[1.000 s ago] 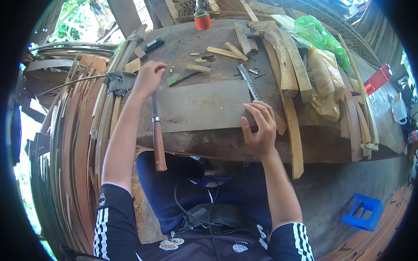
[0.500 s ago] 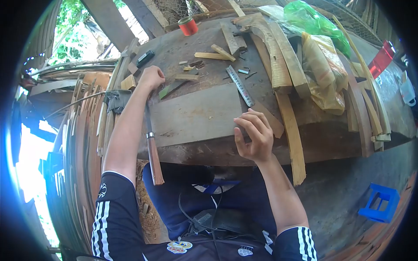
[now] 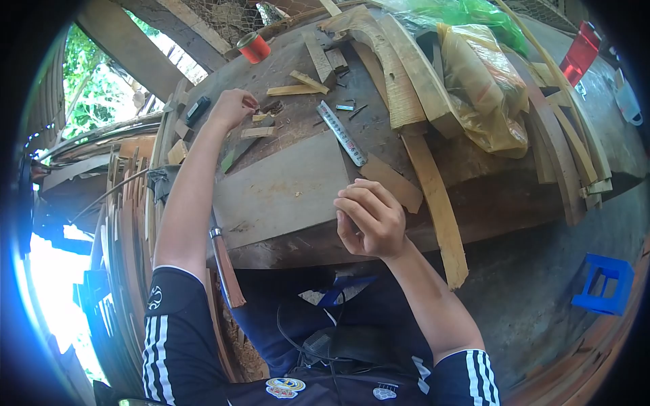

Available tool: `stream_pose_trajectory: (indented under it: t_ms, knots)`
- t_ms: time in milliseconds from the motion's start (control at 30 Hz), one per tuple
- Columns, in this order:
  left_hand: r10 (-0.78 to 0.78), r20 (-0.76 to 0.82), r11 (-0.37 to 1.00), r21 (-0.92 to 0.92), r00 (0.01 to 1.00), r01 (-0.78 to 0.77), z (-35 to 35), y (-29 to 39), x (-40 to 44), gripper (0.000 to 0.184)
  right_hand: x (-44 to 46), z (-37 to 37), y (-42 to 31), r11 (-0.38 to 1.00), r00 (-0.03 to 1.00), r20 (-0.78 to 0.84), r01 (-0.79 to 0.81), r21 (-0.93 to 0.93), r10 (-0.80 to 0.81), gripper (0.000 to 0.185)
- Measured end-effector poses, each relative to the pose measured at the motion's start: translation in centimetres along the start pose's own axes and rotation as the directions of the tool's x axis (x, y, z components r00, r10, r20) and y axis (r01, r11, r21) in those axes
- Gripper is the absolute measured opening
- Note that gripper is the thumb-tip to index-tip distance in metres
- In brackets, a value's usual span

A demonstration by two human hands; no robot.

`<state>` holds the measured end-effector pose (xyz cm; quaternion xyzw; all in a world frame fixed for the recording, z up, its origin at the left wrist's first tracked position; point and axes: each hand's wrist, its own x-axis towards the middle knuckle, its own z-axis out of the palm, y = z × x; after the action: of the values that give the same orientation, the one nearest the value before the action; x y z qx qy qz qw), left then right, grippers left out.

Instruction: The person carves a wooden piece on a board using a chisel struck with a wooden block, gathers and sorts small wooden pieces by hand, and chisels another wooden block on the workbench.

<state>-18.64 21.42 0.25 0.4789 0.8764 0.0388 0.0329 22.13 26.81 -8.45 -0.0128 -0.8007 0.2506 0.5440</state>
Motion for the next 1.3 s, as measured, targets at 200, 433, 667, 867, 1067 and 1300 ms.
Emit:
stream_pose_trajectory:
  t_ms: [200, 433, 667, 867, 1067, 1300]
  knots:
    - [-0.05, 0.084, 0.999, -0.009, 0.995, 0.051, -1.1, 1.1, -0.9, 0.022, 0.0, 0.2, 0.0, 1.0, 1.0, -0.006, 0.023, -0.01, -0.023, 0.013]
    - [-0.027, 0.252, 1.0, -0.002, 0.967, 0.028, -2.1, 3.1, -1.1, 0.024, -0.2, 0.3, 0.1, 1.0, 0.999, -0.018, 0.028, -0.006, -0.028, 0.014]
    - [-0.129, 0.299, 0.984, -0.08, 0.945, 0.16, -1.1, 2.5, -0.8, 0.025, -0.3, 0.2, -0.2, 1.0, 1.0, 0.003, 0.007, -0.019, -0.007, 0.013]
    - [-0.096, 0.322, 0.994, -0.016, 0.942, 0.107, -2.7, 3.5, -2.2, 0.028, 0.0, 0.2, -0.2, 0.999, 0.999, -0.018, 0.034, -0.039, -0.035, 0.011]
    - [0.096, -0.053, 0.896, -0.431, 0.994, -0.109, -4.4, 10.6, -9.0, 0.028, -0.4, -0.1, 0.0, 1.0, 0.999, -0.024, -0.021, 0.018, 0.021, 0.022]
    - [0.371, -0.315, 0.781, -0.403, 0.873, -0.477, -3.2, 22.0, -19.3, 0.027, 4.8, 0.8, -4.9, -0.01, 0.347, 0.071, -0.175, 0.984, 0.935, 0.05]
